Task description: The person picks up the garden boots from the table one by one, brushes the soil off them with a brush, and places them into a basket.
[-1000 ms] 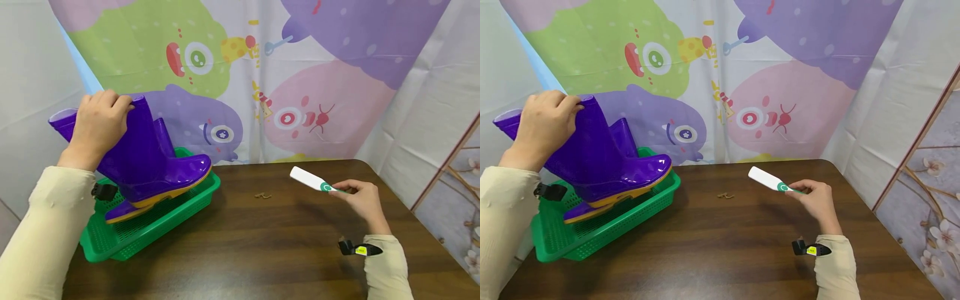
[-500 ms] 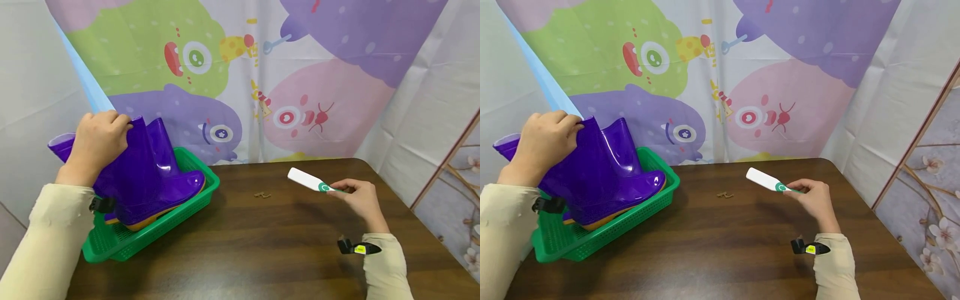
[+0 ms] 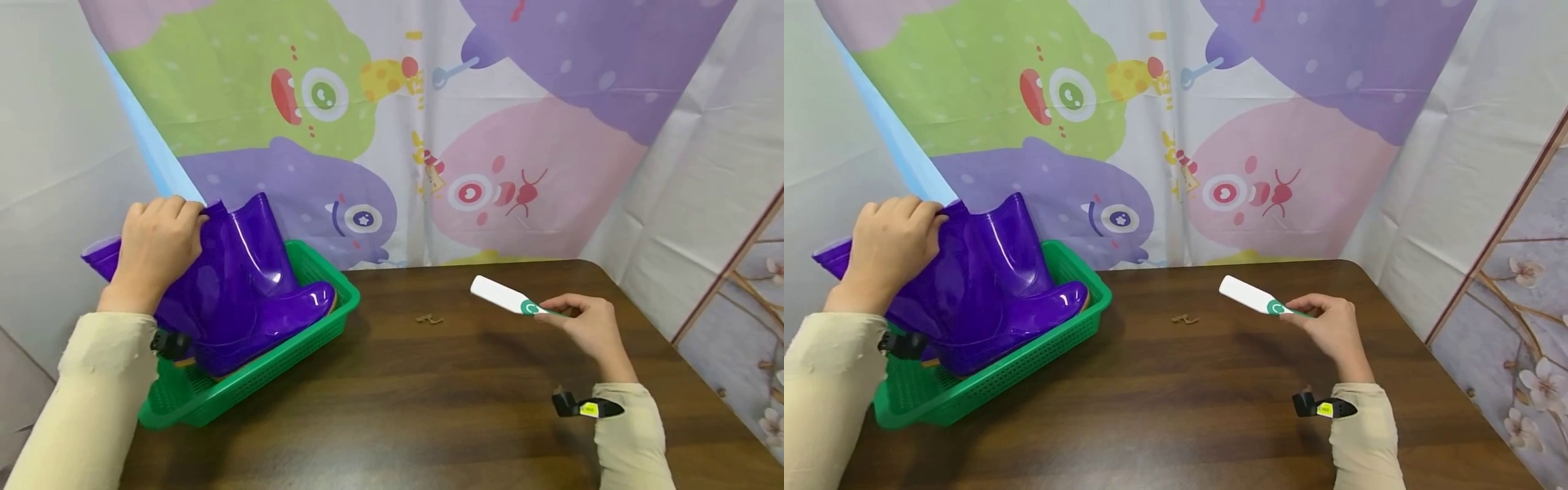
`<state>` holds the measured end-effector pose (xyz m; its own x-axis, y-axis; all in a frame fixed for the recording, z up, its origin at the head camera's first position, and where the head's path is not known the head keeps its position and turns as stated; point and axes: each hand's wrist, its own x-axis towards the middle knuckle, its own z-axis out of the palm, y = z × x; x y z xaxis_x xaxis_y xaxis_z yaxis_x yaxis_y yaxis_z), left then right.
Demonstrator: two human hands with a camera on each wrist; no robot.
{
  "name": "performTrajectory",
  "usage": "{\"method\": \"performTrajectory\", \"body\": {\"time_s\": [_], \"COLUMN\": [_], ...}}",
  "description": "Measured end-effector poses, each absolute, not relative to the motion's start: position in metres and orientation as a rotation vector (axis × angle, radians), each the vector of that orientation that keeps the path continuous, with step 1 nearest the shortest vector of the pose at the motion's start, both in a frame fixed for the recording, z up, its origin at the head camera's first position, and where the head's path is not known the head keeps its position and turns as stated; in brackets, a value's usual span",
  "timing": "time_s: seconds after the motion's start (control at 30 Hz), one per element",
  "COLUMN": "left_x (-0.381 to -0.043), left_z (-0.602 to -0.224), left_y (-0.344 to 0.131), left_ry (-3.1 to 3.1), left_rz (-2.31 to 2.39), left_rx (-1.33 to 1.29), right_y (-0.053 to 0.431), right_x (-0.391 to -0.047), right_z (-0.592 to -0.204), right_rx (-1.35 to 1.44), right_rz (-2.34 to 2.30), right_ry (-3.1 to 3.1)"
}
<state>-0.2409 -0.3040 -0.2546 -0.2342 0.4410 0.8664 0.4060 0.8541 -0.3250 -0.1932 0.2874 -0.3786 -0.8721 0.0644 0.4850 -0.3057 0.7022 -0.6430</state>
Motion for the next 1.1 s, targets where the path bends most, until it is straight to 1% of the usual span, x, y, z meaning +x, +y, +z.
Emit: {"method": "performTrajectory", "body": {"time_s": [0.27,0.47,0.67,0.83,1.1], "left_x": [-0.249,-0.256,-0.263,-0.260,-0.256], "left_z": [-0.279,-0.292,-0.299,-0.302,-0.303], "left_y": [-0.319,-0.328,-0.332,-0.335,-0.334], "left_ry": [-1.949,-1.966,-2.022,-2.091,-2.130], "left_rz": [0.026,-0.028,-0.069,-0.101,-0.121], "left_rx": [-0.442,-0.372,-0.296,-0.226,-0.186], "right_y": [0.288,0.288,0.287,0.286,0.287], "right_x": [-0.192,-0.192,-0.193,-0.193,-0.193], "right_z": [-0.381,-0.381,-0.379,-0.379,-0.378], "right_rx": [0.180,0.182,0.188,0.182,0.176], "right_rz": [1.029,1.040,1.037,1.045,1.047], "right_ry": [-2.432,-2.435,-2.426,-2.430,-2.440]}}
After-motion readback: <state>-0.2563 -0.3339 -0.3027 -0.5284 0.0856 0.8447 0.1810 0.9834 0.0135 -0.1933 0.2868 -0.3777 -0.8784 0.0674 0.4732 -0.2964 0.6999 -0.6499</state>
